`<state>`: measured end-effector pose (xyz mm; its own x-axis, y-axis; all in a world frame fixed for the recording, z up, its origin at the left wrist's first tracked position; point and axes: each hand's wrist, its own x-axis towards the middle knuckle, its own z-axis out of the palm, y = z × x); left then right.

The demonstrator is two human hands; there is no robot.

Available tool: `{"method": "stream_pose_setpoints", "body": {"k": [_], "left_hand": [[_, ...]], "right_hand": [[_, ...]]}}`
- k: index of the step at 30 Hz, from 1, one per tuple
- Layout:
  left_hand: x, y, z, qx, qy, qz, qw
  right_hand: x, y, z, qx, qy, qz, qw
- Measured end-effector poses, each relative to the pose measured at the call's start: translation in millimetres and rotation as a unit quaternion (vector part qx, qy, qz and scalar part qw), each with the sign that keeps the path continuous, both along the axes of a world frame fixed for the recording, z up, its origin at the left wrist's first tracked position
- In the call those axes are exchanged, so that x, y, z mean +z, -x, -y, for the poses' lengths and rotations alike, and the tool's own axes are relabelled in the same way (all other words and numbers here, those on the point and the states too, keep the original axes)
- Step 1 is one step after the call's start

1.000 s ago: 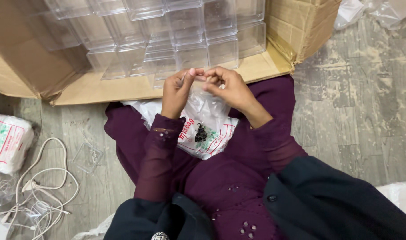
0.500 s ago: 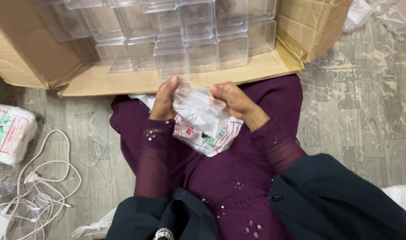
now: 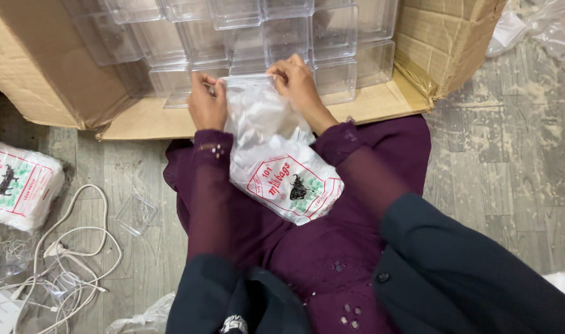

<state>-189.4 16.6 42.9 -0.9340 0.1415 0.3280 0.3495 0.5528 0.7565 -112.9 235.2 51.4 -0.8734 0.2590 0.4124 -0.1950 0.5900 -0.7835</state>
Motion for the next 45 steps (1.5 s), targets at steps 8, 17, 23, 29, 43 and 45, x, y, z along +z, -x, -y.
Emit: {"method": "stream_pose_setpoints", "body": {"k": [8,17,23,29,43,45], "left_hand": [[-24.5,-8.0,6.4,-0.115,-0.179,0.137,0.967],[-67.0,-52.0,12.6,-0.142,-0.194,0.351,0.905],[-23.8,-59.7,-4.0,-0.139,-0.105,0.151,0.973],[33.9,-54.8,-49.1,-0.234,-0.082,0.047,0.968],[-32.4,-11.9,20.0,-0.028,0.117,-0.033,0.992],[-40.8,-7.8,12.4,-0.057,0.136,-0.005,0.989]], "right_hand": [[8.8,-40.2,-7.8,0.05,0.186,0.053,0.98],[-65.1,-55.5,-28.7,0.065,0.365,0.168,0.914],[-35.4,-66.7,-31.9,0.136,0.479,0.208,0.842],[54.2,-100.7,0.7,0.356,0.514,0.232,0.745],[-48.6,-298.9,-235.1,-0.323,0.472,-0.248,0.782],[-73.2,-321.1,-251.7,-0.518,0.396,-0.192,0.734]]}}
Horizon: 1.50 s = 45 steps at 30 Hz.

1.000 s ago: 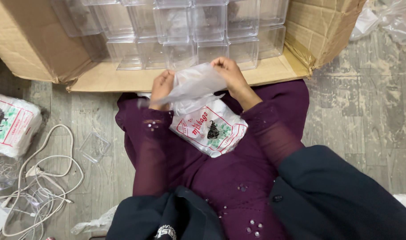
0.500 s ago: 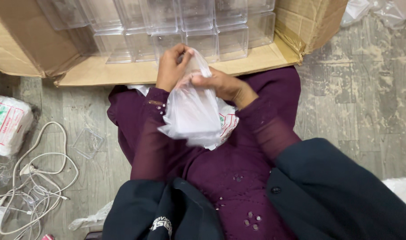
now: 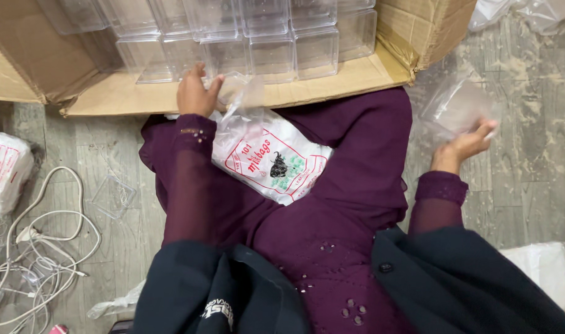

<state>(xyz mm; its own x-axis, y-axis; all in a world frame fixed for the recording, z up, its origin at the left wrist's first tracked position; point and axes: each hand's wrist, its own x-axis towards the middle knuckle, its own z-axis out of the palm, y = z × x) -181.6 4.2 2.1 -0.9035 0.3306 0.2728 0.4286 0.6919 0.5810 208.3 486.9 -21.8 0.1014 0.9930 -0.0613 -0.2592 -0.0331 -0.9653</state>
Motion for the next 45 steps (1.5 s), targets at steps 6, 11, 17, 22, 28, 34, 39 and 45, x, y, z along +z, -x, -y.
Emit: {"method": "stream_pose_setpoints", "body": {"k": [6,11,17,22,28,34,39,45], "left_hand": [[3.3,3.8,-14.9,0.037,0.005,0.064,0.997],[4.5,5.8,-15.5,0.019,0.011,0.061,0.998],[2.1,11.8,-22.5,0.017,0.03,0.054,0.998],[8.1,6.1,-20.6,0.065,-0.038,0.058,0.995],[45.9,-19.5,1.9,0.064,-0.044,-0.071,0.994],[62.9,-27.7,15.8,0.021,-0.088,-0.064,0.994],[40.8,-33.3,-5.9,0.021,-0.101,-0.034,0.994],[26.9,-47.7,-18.4,0.014,-0.087,0.004,0.996]], "right_hand": [[-29.6,23.1,6.7,0.137,0.168,0.005,0.976],[15.2,84.2,-24.3,0.285,0.086,-0.053,0.953],[55.7,147.0,19.8,0.206,-0.34,0.117,0.91],[44.0,243.6,86.6,0.421,-0.323,0.341,0.776],[23.9,256.0,124.5,0.457,-0.213,0.395,0.768],[38.2,220.1,108.2,0.388,-0.238,0.348,0.819],[58.9,178.1,125.7,0.439,-0.21,0.228,0.844],[47.5,233.6,175.3,0.521,-0.218,0.25,0.787]]}}
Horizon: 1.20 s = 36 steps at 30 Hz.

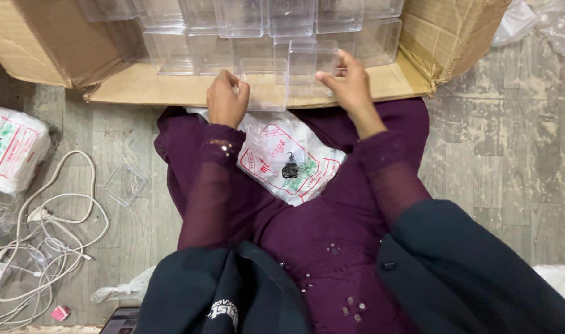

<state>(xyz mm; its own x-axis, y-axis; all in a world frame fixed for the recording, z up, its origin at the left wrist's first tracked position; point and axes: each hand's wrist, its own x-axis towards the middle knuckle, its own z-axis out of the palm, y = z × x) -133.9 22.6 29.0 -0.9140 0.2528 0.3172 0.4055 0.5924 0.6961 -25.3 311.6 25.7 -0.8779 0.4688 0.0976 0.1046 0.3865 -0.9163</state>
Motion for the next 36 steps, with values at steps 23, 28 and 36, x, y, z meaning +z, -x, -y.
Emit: {"method": "stream_pose_setpoints", "body": {"k": [23,28,36], "left_hand": [[85.1,-35.6,139.6,-0.128,-0.434,0.386,0.804],[88.0,-33.8,140.6,-0.121,-0.383,0.359,0.843],[87.1,-41.7,84.2,-0.254,-0.315,0.367,0.837]], "right_hand": [[18.6,-64.6,117.6,0.274,-0.344,-0.141,0.887],[20.4,-72.9,121.3,0.247,-0.266,0.081,0.928],[96.1,-47.1,42.3,0.212,0.276,-0.12,0.93]]}}
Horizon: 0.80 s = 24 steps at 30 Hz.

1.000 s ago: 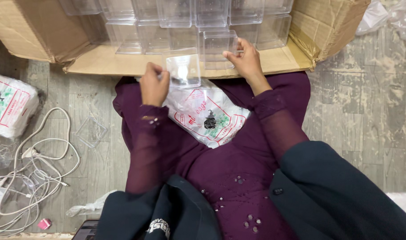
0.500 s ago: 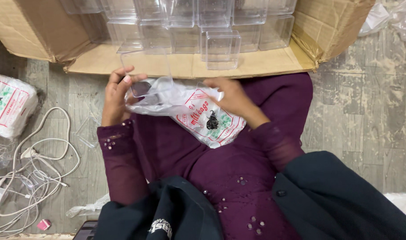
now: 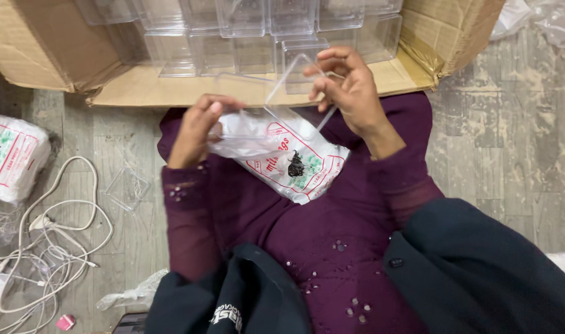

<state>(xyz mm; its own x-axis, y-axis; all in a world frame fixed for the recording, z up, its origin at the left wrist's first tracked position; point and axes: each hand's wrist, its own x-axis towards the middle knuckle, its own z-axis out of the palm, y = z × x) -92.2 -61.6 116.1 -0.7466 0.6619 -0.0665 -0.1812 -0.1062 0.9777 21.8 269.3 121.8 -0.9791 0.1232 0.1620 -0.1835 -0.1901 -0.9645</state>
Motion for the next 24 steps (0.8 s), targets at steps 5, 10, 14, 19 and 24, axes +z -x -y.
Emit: {"method": "stream_pose_setpoints", "body": {"k": [5,10,14,19,24], "left_hand": [[4.0,-29.3,-55.4,-0.014,-0.093,0.159,0.983],[6.3,-36.9,-71.6,-0.042,-0.156,0.24,0.957],[7.6,-37.2,-81.5,-0.047,-0.031,0.174,0.983],[19.6,-36.7,-93.3,-0.061,0.065,0.126,0.988],[33.4,-38.4,-103.7,-0.108,0.07,0.122,0.984]], "right_hand": [[3.8,7.9,38.0,-0.034,-0.159,-0.041,0.986],[21.9,-12.1,34.4,-0.025,-0.355,0.024,0.934],[42.6,-18.7,32.7,0.006,-0.353,0.094,0.931],[65.8,-30.0,28.3,-0.006,-0.389,0.01,0.921],[77.0,-31.2,21.2,0.039,-0.383,-0.055,0.921]]}}
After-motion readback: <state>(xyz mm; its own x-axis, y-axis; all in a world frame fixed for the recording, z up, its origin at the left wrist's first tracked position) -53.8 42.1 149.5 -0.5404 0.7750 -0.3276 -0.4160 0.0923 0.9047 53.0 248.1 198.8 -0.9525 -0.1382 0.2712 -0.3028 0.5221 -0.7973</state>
